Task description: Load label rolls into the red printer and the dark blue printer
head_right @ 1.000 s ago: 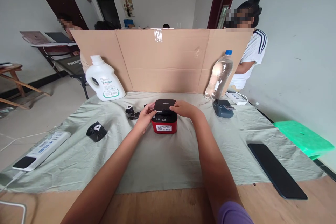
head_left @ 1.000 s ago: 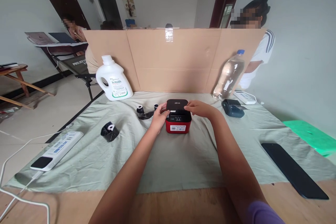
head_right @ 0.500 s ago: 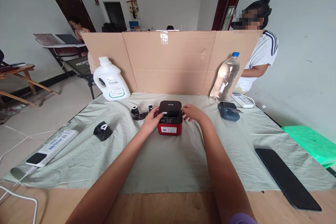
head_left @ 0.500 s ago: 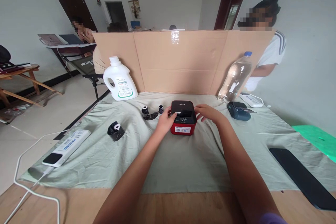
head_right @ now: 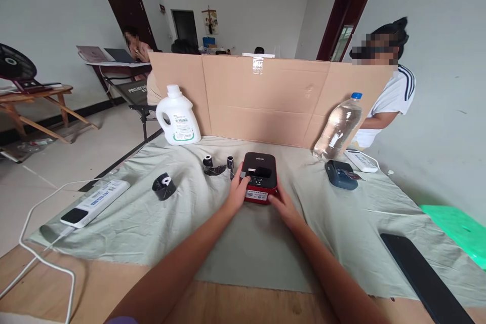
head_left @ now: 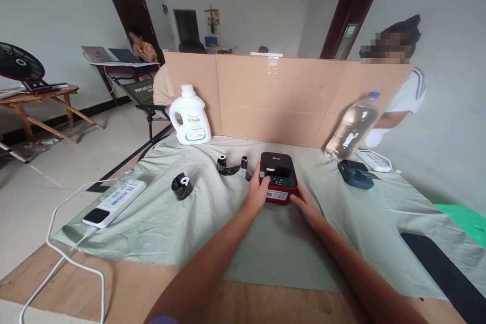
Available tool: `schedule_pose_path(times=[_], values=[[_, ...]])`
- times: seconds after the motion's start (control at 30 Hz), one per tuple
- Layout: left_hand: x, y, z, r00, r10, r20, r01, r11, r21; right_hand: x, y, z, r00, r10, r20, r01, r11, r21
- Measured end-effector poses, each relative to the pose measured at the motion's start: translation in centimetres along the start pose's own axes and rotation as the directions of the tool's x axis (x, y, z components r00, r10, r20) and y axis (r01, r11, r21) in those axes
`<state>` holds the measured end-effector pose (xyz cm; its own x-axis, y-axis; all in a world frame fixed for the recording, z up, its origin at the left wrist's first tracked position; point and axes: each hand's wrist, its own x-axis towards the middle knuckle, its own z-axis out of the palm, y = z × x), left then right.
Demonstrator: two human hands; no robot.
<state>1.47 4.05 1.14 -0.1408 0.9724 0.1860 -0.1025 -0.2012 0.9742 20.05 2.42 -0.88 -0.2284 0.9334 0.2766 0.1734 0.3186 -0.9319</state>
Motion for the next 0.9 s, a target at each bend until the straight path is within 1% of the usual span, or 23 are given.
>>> schedule_pose_path(times=[0.03,0.1,0.17,0.23,0.27,0.3,0.33,0.4,0.43,0.47,0.5,0.57,0.6,0.67,0.7,0.77,0.83,0.9], values=[[-0.4,0.0,0.1,1.000,0.018,-0.004,-0.018,1.000,-0.008,-0.6,-0.3,0.0,1.000,-0.014,0.019,0.015,0.999,-0.051],[-0.8,1.0,0.1,0.999,0.038,-0.003,-0.038,0.999,-0.021,-1.0,-1.5,0.2,0.999,-0.041,0.004,0.042,0.992,-0.115],[-0.4,3.2,-0.6,0.998,0.057,-0.006,-0.057,0.998,-0.019,-0.3,-3.3,0.9,0.995,-0.095,-0.033,0.088,0.981,-0.171],[0.7,6.4,-2.3,0.994,0.107,-0.017,-0.106,0.994,0.010,1.3,-5.8,2.4,0.985,-0.160,-0.059,0.145,0.967,-0.210],[1.5,8.2,-3.6,0.990,0.140,-0.030,-0.139,0.990,0.026,2.4,-7.3,3.4,0.979,-0.192,-0.064,0.174,0.959,-0.223],[2.3,9.9,-5.1,0.983,0.177,-0.039,-0.176,0.984,0.042,3.7,-8.8,4.7,0.970,-0.232,-0.076,0.210,0.951,-0.227],[3.3,11.3,-6.9,0.979,0.197,-0.053,-0.194,0.980,0.048,5.1,-10.3,6.1,0.962,-0.265,-0.061,0.245,0.942,-0.230],[5.4,13.4,-10.9,0.962,0.235,-0.140,-0.232,0.972,0.035,8.3,-12.9,9.4,0.951,-0.308,-0.017,0.298,0.931,-0.210],[6.4,13.8,-13.1,0.950,0.251,-0.186,-0.252,0.968,0.020,9.9,-13.9,11.3,0.946,-0.325,0.007,0.321,0.928,-0.187],[7.5,13.9,-15.4,0.940,0.249,-0.234,-0.253,0.967,0.009,11.6,-14.6,13.2,0.939,-0.343,0.021,0.342,0.925,-0.165],[8.5,13.7,-17.6,0.939,0.237,-0.250,-0.247,0.969,-0.007,13.2,-14.9,15.1,0.933,-0.358,0.045,0.361,0.920,-0.151],[10.4,12.5,-21.8,0.945,0.208,-0.251,-0.227,0.972,-0.051,16.2,-14.7,19.0,0.928,-0.361,0.093,0.372,0.916,-0.152],[11.2,11.7,-23.7,0.950,0.197,-0.242,-0.218,0.974,-0.065,17.5,-14.3,20.8,0.934,-0.336,0.120,0.352,0.922,-0.162],[12.4,10.0,-26.9,0.956,0.172,-0.236,-0.193,0.979,-0.067,19.5,-13.0,24.2,0.956,-0.245,0.163,0.274,0.944,-0.186],[13.0,9.1,-28.2,0.957,0.154,-0.244,-0.173,0.983,-0.060,20.2,-12.2,25.6,0.965,-0.194,0.178,0.228,0.954,-0.197],[13.8,7.5,-30.2,0.958,0.107,-0.265,-0.123,0.992,-0.042,21.1,-10.7,28.0,0.977,-0.107,0.186,0.148,0.964,-0.219],[14.5,6.0,-31.4,0.961,0.054,-0.271,-0.067,0.997,-0.036,21.5,-9.3,29.5,0.984,-0.035,0.174,0.078,0.965,-0.250],[15.2,4.8,-31.9,0.960,-0.004,-0.280,-0.009,0.999,-0.046,21.8,-8.2,30.2,0.987,0.025,0.159,0.022,0.958,-0.285]])
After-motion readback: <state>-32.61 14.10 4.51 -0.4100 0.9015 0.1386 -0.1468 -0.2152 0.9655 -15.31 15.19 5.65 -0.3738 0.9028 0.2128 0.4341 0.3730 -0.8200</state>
